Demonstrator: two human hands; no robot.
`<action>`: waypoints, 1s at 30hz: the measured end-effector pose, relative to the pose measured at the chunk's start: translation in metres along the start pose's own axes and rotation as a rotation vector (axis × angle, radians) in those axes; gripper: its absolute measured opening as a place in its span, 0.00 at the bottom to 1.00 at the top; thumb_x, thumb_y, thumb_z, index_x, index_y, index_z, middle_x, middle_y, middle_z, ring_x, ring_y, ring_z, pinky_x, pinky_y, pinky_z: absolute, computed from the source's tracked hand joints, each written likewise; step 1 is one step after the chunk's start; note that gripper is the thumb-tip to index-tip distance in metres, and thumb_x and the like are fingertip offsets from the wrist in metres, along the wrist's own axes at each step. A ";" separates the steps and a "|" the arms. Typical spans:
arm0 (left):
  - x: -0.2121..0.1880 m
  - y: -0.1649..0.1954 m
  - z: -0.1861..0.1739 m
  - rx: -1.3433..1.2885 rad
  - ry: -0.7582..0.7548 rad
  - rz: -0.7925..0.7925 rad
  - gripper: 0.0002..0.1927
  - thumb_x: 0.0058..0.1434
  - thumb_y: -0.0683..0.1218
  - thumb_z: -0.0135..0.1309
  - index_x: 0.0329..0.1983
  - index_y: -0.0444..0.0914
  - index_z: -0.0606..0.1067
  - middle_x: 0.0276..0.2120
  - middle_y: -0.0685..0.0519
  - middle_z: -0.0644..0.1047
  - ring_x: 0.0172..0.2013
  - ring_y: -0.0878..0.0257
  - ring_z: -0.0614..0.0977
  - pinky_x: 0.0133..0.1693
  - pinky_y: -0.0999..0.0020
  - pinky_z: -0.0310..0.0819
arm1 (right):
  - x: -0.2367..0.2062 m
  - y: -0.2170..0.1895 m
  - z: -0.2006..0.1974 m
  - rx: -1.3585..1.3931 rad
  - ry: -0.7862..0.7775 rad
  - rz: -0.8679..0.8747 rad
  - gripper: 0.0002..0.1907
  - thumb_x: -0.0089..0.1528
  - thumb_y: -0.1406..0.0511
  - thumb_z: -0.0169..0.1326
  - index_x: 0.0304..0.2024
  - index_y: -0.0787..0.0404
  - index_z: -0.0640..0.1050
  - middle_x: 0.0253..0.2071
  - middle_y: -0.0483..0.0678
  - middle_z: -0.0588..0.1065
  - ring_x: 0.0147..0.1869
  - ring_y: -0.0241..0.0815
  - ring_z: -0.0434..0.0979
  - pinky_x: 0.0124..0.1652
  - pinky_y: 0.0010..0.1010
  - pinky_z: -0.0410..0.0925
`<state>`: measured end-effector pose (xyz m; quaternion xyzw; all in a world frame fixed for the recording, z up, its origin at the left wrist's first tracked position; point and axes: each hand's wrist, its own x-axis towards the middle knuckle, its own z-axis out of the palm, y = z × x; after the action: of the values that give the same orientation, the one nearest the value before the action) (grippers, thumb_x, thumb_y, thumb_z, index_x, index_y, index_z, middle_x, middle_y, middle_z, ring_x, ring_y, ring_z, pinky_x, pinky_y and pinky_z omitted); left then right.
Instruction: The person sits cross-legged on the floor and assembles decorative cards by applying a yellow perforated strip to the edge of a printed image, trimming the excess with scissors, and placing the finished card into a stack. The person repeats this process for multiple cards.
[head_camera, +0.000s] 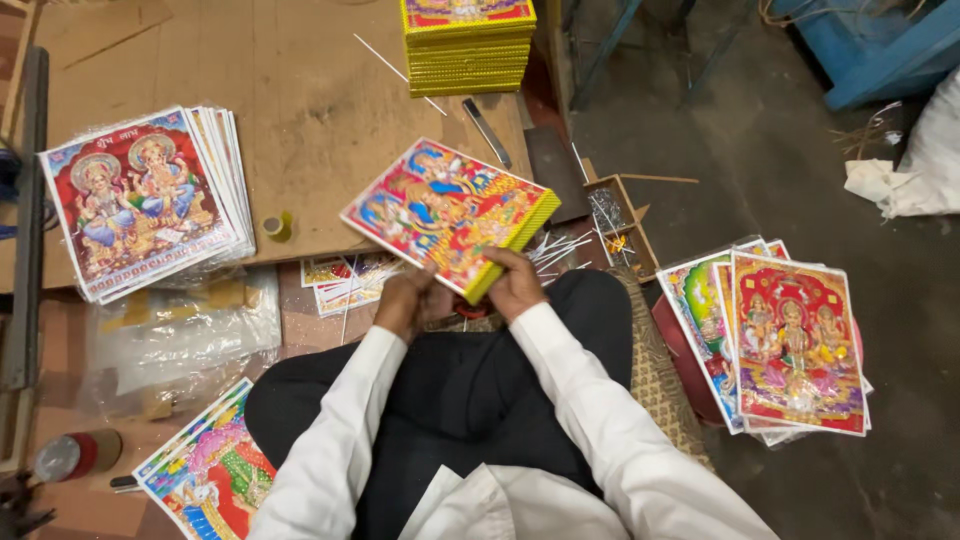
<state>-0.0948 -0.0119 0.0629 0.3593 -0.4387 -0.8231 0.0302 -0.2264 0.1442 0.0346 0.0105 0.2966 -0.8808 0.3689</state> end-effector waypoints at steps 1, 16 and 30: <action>-0.012 0.003 0.000 0.183 -0.008 -0.029 0.22 0.66 0.51 0.60 0.46 0.25 0.75 0.37 0.34 0.80 0.30 0.47 0.82 0.27 0.56 0.76 | -0.009 -0.012 0.000 -0.016 0.013 -0.008 0.24 0.58 0.75 0.57 0.57 0.67 0.72 0.55 0.54 0.76 0.60 0.51 0.77 0.64 0.45 0.67; -0.005 -0.072 0.032 -0.209 -0.252 0.103 0.16 0.62 0.37 0.60 0.52 0.27 0.76 0.44 0.43 0.82 0.40 0.57 0.85 0.46 0.60 0.82 | -0.167 -0.193 -0.097 -0.393 0.007 0.004 0.32 0.63 0.73 0.57 0.68 0.77 0.67 0.62 0.63 0.74 0.61 0.49 0.77 0.62 0.40 0.69; -0.025 -0.085 0.052 -0.120 -0.020 0.235 0.13 0.62 0.37 0.60 0.49 0.26 0.76 0.43 0.42 0.83 0.39 0.58 0.85 0.46 0.61 0.82 | -0.123 -0.141 -0.011 -2.063 0.352 -0.667 0.60 0.59 0.51 0.71 0.73 0.77 0.49 0.76 0.72 0.48 0.81 0.70 0.45 0.74 0.57 0.41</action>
<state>-0.0861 0.0857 0.0319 0.2950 -0.4279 -0.8422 0.1434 -0.2314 0.3072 0.1268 -0.2582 0.9271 -0.2511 -0.1039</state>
